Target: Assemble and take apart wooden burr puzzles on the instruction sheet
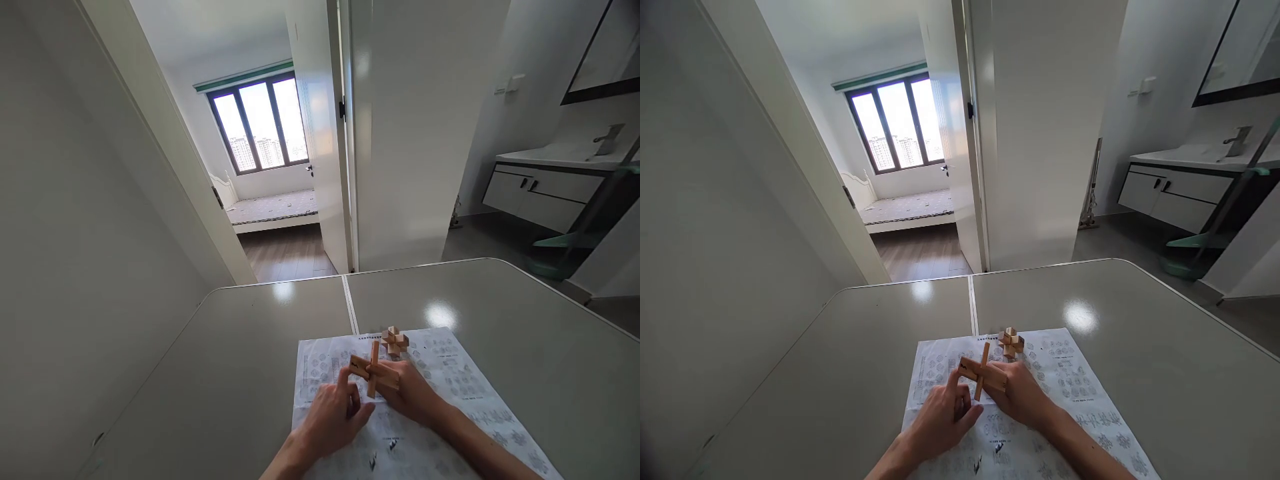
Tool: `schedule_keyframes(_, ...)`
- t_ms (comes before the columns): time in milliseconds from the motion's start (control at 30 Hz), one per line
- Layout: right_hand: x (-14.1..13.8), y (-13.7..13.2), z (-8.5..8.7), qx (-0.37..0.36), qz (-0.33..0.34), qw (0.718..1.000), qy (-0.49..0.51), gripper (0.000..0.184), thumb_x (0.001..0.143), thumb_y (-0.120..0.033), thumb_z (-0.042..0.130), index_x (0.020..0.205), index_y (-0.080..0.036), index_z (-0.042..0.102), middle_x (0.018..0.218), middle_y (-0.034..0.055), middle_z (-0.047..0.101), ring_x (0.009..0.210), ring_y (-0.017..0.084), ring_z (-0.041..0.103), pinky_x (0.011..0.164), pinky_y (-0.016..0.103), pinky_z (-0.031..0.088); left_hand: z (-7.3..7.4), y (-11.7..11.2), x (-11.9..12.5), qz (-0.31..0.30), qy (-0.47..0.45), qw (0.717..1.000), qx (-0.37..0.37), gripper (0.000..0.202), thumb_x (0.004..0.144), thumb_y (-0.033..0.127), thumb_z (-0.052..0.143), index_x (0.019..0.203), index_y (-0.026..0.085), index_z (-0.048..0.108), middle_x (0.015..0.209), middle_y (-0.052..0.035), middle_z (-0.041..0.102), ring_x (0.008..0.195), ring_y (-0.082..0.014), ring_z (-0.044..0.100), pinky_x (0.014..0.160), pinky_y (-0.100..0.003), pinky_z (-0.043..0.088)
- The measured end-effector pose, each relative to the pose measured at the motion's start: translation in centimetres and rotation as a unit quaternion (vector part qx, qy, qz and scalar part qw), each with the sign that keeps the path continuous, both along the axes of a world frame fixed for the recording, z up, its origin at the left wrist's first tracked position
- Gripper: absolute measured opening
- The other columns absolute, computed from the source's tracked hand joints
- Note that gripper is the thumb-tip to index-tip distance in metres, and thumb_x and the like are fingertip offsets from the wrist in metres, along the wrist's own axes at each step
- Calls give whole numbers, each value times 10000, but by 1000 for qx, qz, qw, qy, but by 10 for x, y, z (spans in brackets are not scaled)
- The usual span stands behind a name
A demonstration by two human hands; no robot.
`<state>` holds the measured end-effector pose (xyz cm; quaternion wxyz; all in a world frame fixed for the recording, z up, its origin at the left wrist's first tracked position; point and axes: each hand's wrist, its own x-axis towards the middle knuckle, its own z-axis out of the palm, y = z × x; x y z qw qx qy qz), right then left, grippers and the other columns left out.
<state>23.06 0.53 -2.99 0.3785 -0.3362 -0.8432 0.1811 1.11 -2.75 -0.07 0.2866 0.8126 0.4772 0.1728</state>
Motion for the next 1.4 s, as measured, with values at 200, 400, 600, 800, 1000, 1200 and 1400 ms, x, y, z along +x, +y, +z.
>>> schedule_keyframes(200,-3,-1,1,-43,38,998,19,306,1088,-372,471,1039,-263,752,747,27,704,576,160,566,632,299,459,2,0,0,-4,6,1000,-7,407,943,334,617,1285,201,439,814,18,741,670,-176,667,638,-294,403)
schedule_keyframes(400,-5,-2,2,-93,27,994,51,390,1063,-487,508,869,-241,740,684,42,663,567,179,561,590,305,427,0,2,0,-11,17,999,32,169,968,319,569,1093,208,588,783,3,728,687,-178,681,655,-294,409)
schedule_keyframes(600,-3,2,-1,-120,18,992,37,445,1109,-428,395,835,-219,676,764,52,686,657,190,602,645,317,427,2,1,2,-16,34,997,60,209,972,267,530,1156,196,600,750,7,703,634,-174,655,631,-291,401)
schedule_keyframes(800,-3,5,-4,-132,18,990,53,435,1117,-408,360,820,-217,615,770,45,666,660,200,581,639,330,404,3,2,2,7,-10,999,36,248,963,287,556,1190,212,622,797,11,692,606,-143,592,661,-267,436)
schedule_keyframes(1000,0,9,-4,-153,13,985,78,467,1119,-452,329,768,-214,525,719,24,580,657,188,523,642,325,388,10,8,1,52,-80,995,-6,252,1002,374,515,984,196,692,810,-9,688,647,-133,550,673,-256,433)
schedule_keyframes(1200,1,9,0,-157,28,983,88,480,1115,-472,332,748,-217,506,728,24,583,682,190,534,672,326,406,15,9,0,64,-122,989,-45,282,993,392,522,898,179,679,809,-27,687,681,-143,543,649,-251,423)
schedule_keyframes(1400,2,6,6,-175,24,977,117,539,1110,-515,319,723,-214,545,683,13,575,652,186,538,671,317,421,8,11,-2,102,-167,978,-69,381,973,540,559,916,171,636,795,-27,658,680,-141,549,624,-247,414)
